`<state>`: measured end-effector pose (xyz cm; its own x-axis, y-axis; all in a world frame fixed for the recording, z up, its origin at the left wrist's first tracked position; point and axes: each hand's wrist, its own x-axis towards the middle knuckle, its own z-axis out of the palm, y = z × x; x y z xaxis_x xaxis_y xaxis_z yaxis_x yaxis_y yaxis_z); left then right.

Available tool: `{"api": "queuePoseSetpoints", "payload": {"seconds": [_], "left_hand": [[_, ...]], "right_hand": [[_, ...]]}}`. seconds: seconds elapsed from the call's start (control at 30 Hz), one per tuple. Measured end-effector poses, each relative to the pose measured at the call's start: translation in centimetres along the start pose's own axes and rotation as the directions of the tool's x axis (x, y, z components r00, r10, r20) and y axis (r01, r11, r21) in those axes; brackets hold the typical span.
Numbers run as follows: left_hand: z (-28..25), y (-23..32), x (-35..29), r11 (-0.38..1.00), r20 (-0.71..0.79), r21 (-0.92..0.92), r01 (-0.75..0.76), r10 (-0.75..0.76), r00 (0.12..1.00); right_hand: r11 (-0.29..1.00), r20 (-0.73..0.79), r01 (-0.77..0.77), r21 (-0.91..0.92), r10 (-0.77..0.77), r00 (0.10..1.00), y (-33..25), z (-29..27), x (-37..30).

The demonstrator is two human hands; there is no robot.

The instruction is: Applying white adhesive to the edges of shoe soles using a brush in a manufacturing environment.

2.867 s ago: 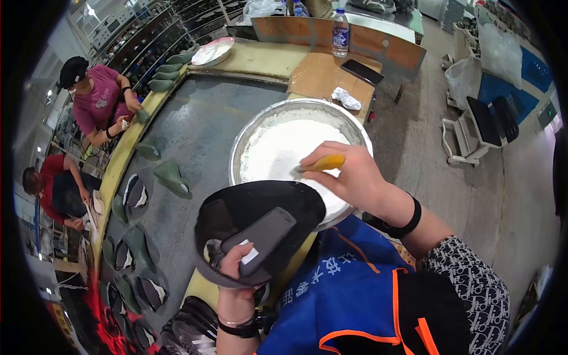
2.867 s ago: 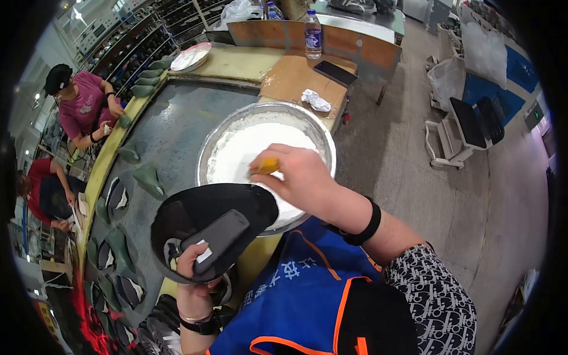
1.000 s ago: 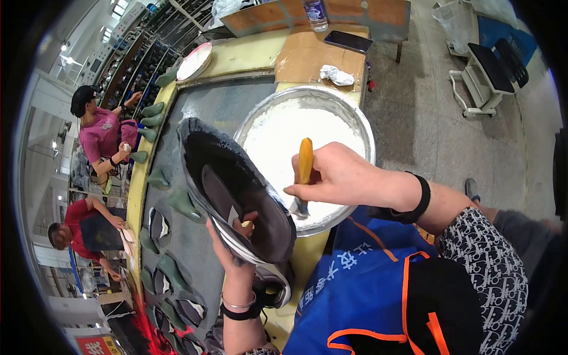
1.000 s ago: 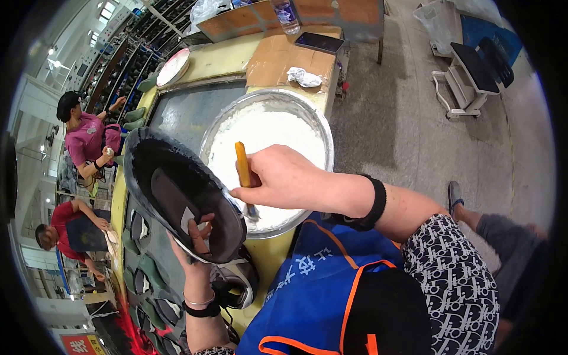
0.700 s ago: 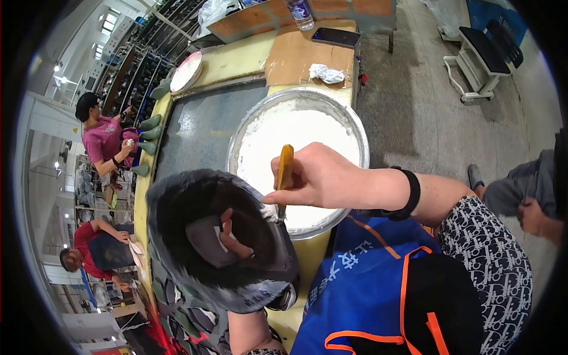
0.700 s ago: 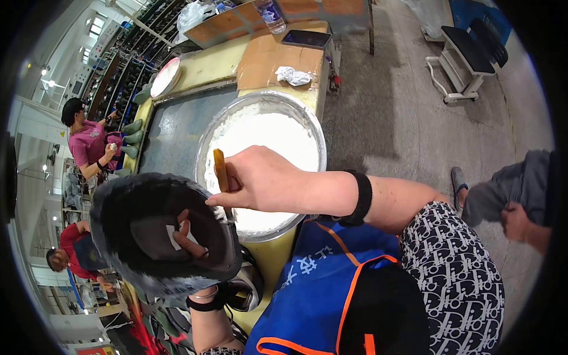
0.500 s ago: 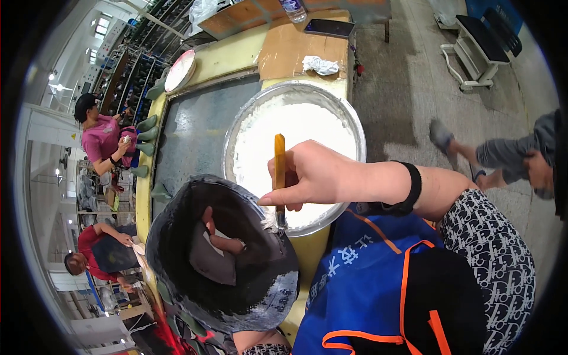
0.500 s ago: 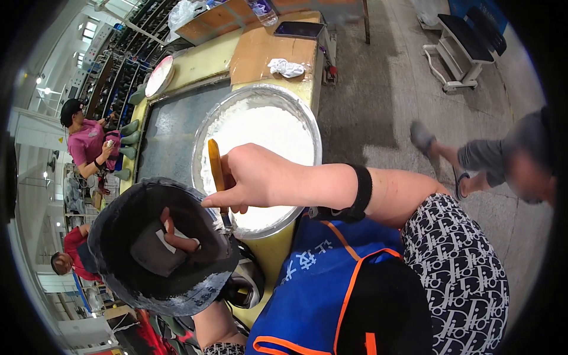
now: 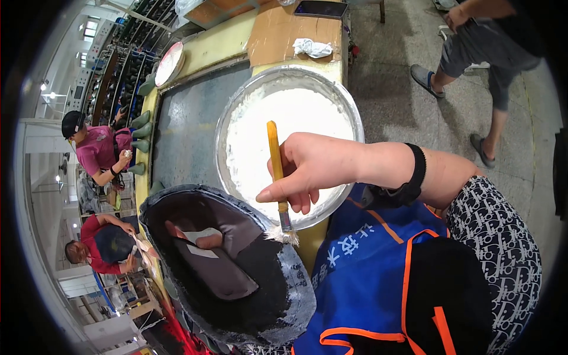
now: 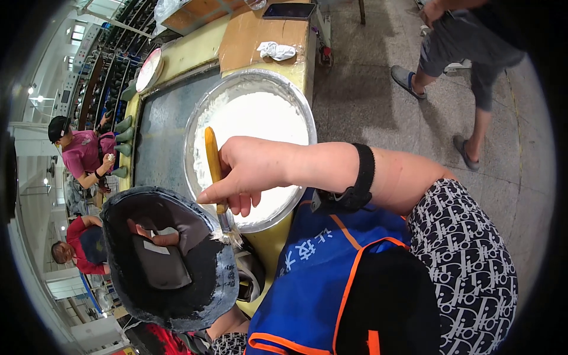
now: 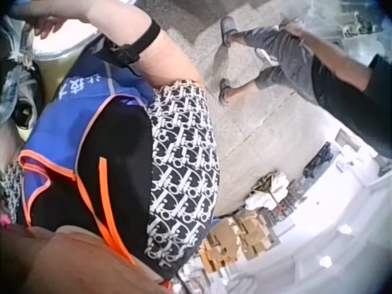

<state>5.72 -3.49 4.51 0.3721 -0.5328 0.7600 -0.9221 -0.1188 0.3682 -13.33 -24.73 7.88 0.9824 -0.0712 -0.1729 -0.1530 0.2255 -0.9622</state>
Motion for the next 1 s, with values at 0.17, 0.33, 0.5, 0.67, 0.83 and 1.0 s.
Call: {"api": "queuePoseSetpoints", "payload": {"seconds": [0.17,0.33,0.5,0.67,0.83,1.0], "left_hand": [[-0.2,-0.7,0.6,0.987,-0.088,0.125,-0.103,0.114,0.99],[-2.4,-1.3,1.1,0.928,-0.2,0.339,-0.156,0.233,0.952],[-8.5,-6.1,-2.7,0.907,-0.368,-0.359,0.22,-0.354,0.859],[-14.4,-13.3,-13.8,0.378,-0.31,-0.79,0.483,-0.926,0.217],[-14.8,-15.6,-20.5,0.024,-0.063,-0.945,0.326,-0.992,-0.109],[-16.6,-19.7,-22.8,-0.082,0.082,-0.997,-0.003,-0.994,0.071]], "right_hand": [[0.997,0.034,-0.069,0.044,0.067,0.997,-0.3,0.0,-0.1],[0.979,-0.141,0.14,0.151,-0.118,0.983,1.0,-1.0,0.5],[0.96,-0.494,0.262,0.1,-0.181,0.85,1.5,-1.5,-0.4],[0.962,-0.555,0.229,0.15,-0.11,0.825,3.5,-1.9,0.2],[0.968,-0.555,0.21,0.14,-0.099,0.826,3.4,-1.7,0.7],[0.964,-0.558,0.232,0.128,-0.123,0.821,2.7,-0.7,0.7]]}}
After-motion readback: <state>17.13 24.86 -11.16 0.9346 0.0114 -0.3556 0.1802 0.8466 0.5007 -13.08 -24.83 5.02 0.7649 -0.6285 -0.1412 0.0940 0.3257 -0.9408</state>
